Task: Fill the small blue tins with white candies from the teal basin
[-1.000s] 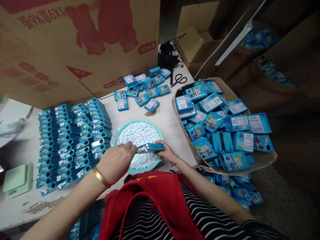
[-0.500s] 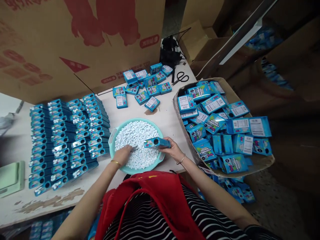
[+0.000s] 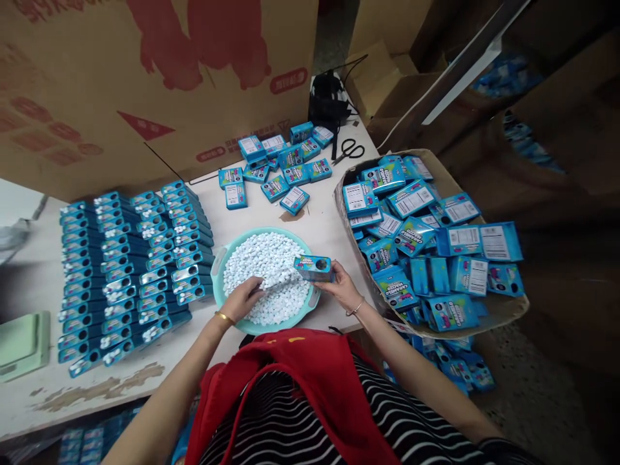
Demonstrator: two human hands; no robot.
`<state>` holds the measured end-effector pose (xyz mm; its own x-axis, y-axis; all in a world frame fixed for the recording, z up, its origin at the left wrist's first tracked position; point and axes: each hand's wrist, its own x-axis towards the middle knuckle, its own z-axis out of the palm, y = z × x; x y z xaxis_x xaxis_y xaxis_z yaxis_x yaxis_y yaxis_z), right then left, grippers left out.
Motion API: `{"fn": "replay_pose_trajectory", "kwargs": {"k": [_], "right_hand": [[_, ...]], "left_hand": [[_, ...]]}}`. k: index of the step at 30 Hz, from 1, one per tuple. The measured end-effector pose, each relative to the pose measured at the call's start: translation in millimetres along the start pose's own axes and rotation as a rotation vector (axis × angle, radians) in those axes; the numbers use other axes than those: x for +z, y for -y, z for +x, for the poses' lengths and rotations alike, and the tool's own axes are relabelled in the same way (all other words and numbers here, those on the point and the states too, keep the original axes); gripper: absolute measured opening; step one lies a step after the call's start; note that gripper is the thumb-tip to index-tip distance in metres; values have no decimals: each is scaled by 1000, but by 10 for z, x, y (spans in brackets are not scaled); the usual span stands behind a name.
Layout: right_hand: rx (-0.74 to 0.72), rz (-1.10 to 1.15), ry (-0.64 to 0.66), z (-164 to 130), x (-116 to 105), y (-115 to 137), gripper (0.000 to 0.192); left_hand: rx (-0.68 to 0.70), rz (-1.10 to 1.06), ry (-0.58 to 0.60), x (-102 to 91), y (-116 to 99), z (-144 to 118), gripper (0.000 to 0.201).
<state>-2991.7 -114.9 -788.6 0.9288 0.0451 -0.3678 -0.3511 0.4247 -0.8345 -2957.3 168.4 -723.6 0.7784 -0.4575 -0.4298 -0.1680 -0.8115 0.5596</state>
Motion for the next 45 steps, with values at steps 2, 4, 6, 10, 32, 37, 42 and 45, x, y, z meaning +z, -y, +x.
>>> {"fn": "replay_pose_trajectory", "kwargs": {"k": [2,4,6,10,32,37,42,45], "right_hand": [[-41,-53,-9,9,-10,-17,44],[-68,-88,-10,17,9,-35,41],[-109,-122,0,24,45,-57,37],[-187,-190,43,26,117,-102,31],[-122,-157,42,4,193,-172,33],[-78,-141,-35,38,73,-91,37],[-16,-89,-131,60,-8,-103,43],[30,-52,-164,50,-45,-130,49]], "left_hand": [[42,-20,-33,-220,-104,-114,28],[76,13,-38,-450,-249,-218,27],[110,66,-15,-648,-410,-295,26],[159,124,19,-848,-652,-343,25],[-120,673,22,-959,-675,-226,24],[-204,438,141,-342,172,73,18],[-116,275,102,337,122,467,31],[-102,190,81,489,65,548,33]]}}
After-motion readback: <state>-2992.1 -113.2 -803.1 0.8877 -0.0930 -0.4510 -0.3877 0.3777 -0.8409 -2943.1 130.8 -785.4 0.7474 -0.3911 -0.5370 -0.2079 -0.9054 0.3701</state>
